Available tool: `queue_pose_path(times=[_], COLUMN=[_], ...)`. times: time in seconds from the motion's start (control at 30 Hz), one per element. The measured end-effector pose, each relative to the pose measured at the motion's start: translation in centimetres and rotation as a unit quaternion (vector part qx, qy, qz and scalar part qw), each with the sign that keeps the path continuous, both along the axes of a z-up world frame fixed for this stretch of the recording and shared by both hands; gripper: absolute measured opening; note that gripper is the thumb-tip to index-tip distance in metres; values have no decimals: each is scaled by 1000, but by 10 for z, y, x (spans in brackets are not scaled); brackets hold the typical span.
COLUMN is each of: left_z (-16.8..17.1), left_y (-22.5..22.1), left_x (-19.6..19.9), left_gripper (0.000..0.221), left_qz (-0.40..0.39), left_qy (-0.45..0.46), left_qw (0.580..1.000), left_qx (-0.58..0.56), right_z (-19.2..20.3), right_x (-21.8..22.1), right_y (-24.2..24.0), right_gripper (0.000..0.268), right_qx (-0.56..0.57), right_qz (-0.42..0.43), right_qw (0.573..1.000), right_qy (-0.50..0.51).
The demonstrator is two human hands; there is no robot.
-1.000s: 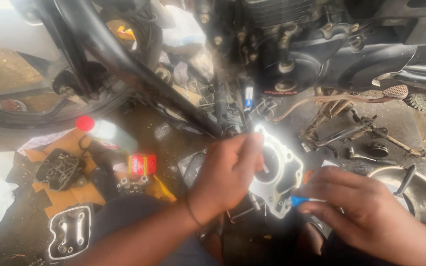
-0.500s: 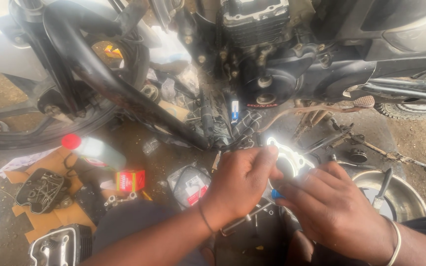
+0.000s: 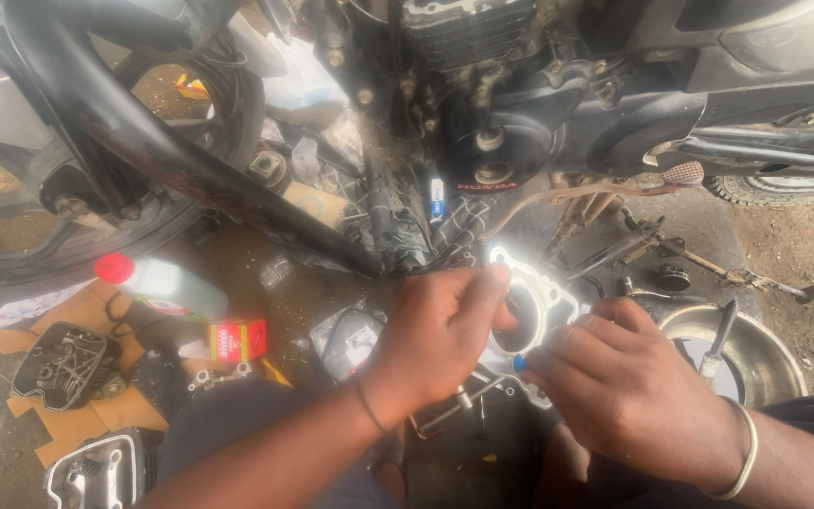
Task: Apply adhesive to a gasket and install it onto a motorcycle engine block.
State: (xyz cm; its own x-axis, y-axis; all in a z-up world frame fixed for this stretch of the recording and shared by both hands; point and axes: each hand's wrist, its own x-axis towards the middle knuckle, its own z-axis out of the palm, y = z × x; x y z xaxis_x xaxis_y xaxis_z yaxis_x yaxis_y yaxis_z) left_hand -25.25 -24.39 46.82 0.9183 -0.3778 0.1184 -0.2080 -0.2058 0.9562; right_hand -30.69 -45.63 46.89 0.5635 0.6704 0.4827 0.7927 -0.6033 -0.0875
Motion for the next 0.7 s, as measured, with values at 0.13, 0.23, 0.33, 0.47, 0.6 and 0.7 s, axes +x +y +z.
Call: queue_pose_path(times=[0.13,0.23,0.33,0.47,0.6,0.7], left_z=[5,10,14,14,11,10], left_y=[3,6,13,23,28,28], left_x=[-2,-3,-3,-1,0,-1], left_gripper=[45,41,39,37,39,41], left_qz=[-11,-3,26,49,43,48], left_qy=[-37,-94,-176,-201,-165,-163], left_qw=[999,995,981,974,984,984], left_qx=[-1,27,74,92,55,54], right_z=[2,6,-3,-6,19,17], right_x=[0,-1,-1,2,6,5], right_y=[2,3,-10,-19,-7,-6], right_gripper=[17,28,34,15,12,21], right_qx=[-49,-72,-111,-94,-15,32], right_qz=[8,20,1,-78,-79,-51], right_qw=[999,997,993,992,996,997], right_qy=[13,-19,-44,-7,35,39])
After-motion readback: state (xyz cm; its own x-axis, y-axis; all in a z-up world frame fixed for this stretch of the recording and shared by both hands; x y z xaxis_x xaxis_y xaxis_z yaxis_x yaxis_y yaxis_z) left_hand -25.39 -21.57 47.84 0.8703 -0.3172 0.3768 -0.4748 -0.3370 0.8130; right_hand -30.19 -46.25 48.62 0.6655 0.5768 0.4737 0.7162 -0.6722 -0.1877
